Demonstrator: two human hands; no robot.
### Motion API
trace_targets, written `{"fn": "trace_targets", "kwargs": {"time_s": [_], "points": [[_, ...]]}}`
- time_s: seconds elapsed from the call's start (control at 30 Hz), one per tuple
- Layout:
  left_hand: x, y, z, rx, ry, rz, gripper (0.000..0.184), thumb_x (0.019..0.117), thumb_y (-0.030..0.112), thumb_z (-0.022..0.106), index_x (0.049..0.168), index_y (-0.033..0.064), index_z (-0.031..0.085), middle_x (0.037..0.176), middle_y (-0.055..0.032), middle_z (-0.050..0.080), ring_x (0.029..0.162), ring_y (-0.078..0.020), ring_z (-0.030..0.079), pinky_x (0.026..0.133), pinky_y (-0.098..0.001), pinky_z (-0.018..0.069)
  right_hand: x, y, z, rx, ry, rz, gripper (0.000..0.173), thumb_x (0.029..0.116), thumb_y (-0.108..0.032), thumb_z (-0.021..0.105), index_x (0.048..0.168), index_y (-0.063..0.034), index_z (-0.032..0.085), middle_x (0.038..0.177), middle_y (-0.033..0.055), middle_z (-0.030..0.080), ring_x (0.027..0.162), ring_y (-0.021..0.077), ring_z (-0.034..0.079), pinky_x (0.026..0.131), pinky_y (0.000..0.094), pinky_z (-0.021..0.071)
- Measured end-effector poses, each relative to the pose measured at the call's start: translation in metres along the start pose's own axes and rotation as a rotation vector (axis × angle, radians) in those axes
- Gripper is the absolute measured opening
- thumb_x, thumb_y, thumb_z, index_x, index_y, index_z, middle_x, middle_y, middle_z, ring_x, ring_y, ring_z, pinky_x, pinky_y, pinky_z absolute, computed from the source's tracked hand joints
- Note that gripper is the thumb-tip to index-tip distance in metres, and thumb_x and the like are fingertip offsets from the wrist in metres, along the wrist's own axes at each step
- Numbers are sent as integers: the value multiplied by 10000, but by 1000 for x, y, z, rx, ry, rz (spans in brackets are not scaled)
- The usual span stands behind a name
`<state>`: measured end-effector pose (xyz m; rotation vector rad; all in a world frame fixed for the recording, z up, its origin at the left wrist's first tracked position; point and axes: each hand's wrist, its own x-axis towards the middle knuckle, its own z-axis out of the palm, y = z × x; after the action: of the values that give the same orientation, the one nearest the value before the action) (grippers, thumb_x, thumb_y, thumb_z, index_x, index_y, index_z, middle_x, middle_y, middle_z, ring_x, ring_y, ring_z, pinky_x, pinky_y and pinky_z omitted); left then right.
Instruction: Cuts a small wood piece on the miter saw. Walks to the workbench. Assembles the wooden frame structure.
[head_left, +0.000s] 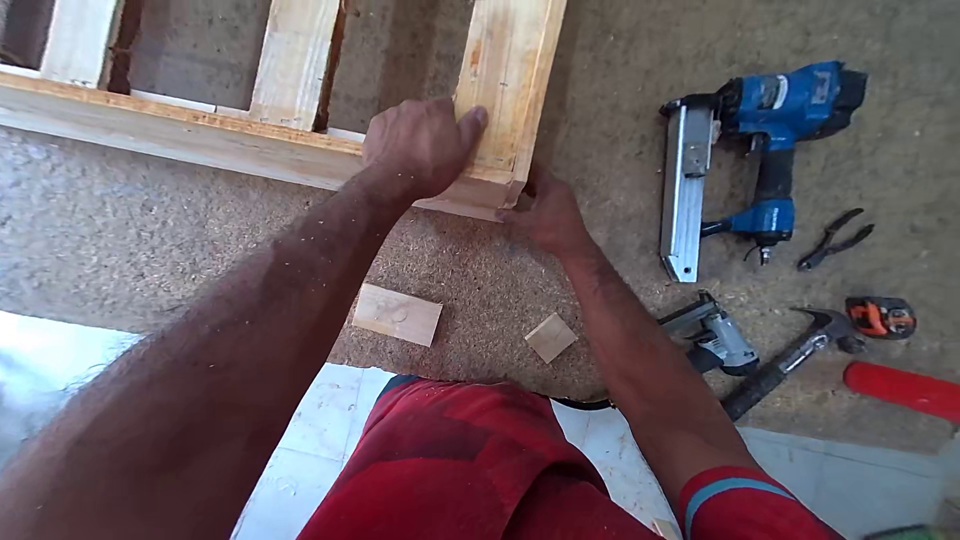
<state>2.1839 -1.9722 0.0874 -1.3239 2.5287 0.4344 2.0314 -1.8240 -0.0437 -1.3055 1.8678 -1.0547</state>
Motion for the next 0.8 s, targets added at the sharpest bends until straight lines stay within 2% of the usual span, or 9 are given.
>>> {"fn": "trace_targets", "kwargs": {"time_s": [0.23, 0.5, 0.63, 0.8], "points": [[1, -1, 1, 13, 18, 7, 829, 997, 721, 112, 995, 60, 612, 962, -246, 678, 985, -467, 678, 727, -690, 481, 2, -3, -3, -34, -24, -12, 924, 764, -243, 906, 1544, -81, 438, 1378, 73, 655, 1220, 160, 657, 1079, 384, 540], [0, 2, 0, 8, 5, -18, 840, 1001, 721, 116, 1022, 45, 613, 996, -272, 672, 1017, -494, 663, 756, -713, 473, 0, -6, 1, -124, 8, 19, 955, 778, -282, 898, 1569, -81, 400, 1437, 107, 607, 1237, 230, 648, 1063, 433, 544], [1, 0, 2, 16, 27, -8, 843, 999, 724, 111, 1009, 47, 614, 969, -269, 672, 991, -495, 667, 742, -713, 474, 0, -3, 12, -217, 49, 40, 995, 780, -294, 885, 1588, -67, 350, 1391, 143, 623, 1216, 272, 653, 1045, 468, 548], [1, -1, 2, 19, 25, -7, 845, 996, 726, 105, 1011, 55, 620, 972, -259, 676, 995, -477, 672, 746, -707, 477, 1, -6, 11, -300, 10, 22, 982, 811, -282, 867, 1581, -11, 322, 1449, 176, 575, 1270, 285, 625, 1082, 451, 521]]}}
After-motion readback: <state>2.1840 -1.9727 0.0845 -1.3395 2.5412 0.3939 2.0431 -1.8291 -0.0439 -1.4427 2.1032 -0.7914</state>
